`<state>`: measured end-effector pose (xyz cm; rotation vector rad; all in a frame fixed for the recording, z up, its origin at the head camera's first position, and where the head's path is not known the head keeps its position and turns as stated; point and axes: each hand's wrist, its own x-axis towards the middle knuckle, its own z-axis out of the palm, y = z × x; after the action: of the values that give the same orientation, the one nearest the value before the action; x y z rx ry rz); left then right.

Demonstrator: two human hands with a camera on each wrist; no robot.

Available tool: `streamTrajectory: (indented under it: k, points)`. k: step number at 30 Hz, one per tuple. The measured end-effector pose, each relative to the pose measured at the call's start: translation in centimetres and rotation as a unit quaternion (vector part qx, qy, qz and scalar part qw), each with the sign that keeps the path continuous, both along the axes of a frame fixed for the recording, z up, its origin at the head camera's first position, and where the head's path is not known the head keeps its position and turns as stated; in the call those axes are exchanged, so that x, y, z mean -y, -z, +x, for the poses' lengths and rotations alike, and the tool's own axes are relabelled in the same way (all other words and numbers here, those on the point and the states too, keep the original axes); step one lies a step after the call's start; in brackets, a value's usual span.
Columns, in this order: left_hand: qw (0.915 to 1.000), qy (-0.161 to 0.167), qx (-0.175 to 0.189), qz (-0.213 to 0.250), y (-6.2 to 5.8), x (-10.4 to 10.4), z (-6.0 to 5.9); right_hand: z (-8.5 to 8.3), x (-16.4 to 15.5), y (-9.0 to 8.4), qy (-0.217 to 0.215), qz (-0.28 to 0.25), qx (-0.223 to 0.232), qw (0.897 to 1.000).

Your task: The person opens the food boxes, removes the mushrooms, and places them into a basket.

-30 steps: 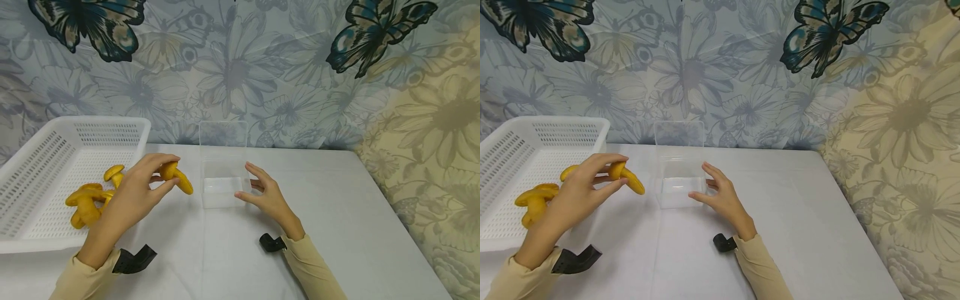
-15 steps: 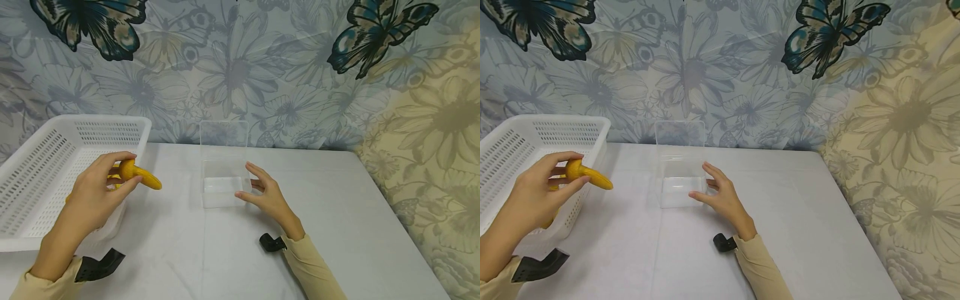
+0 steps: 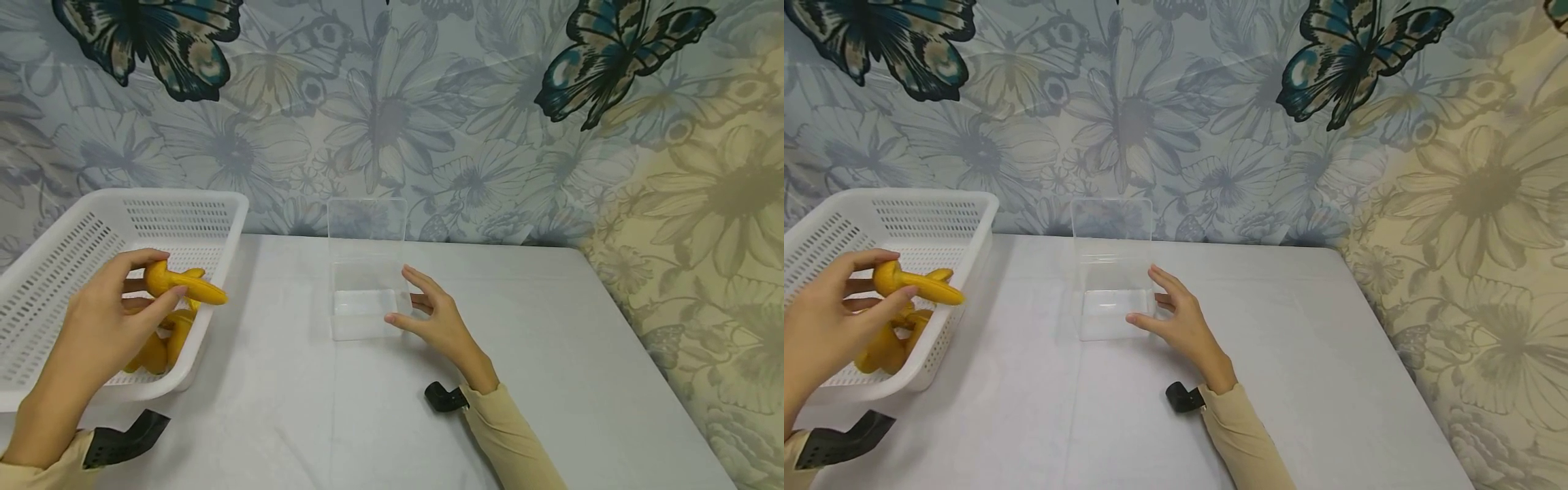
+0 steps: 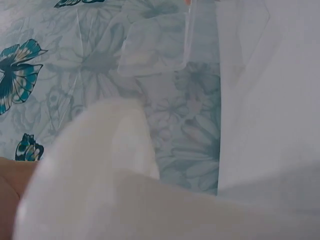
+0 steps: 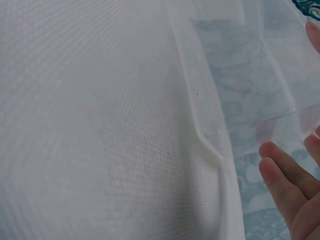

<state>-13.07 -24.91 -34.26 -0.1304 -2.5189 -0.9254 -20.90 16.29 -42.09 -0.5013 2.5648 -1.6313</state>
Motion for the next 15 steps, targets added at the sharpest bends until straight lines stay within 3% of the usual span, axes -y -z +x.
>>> streamTrajectory:
  k: [8, 15]
  points:
    - [0.9986, -0.049, 0.019, 0.009, 0.3, 2.0, -0.3, 0.0, 0.0, -0.1, -0.001, -0.003, 0.000, 1.000]
    - [0.9981, -0.052, 0.033, 0.001, 1.2, 2.6, -0.9, -0.1, 0.0, 0.0, -0.001, -0.001, -0.002, 1.000]
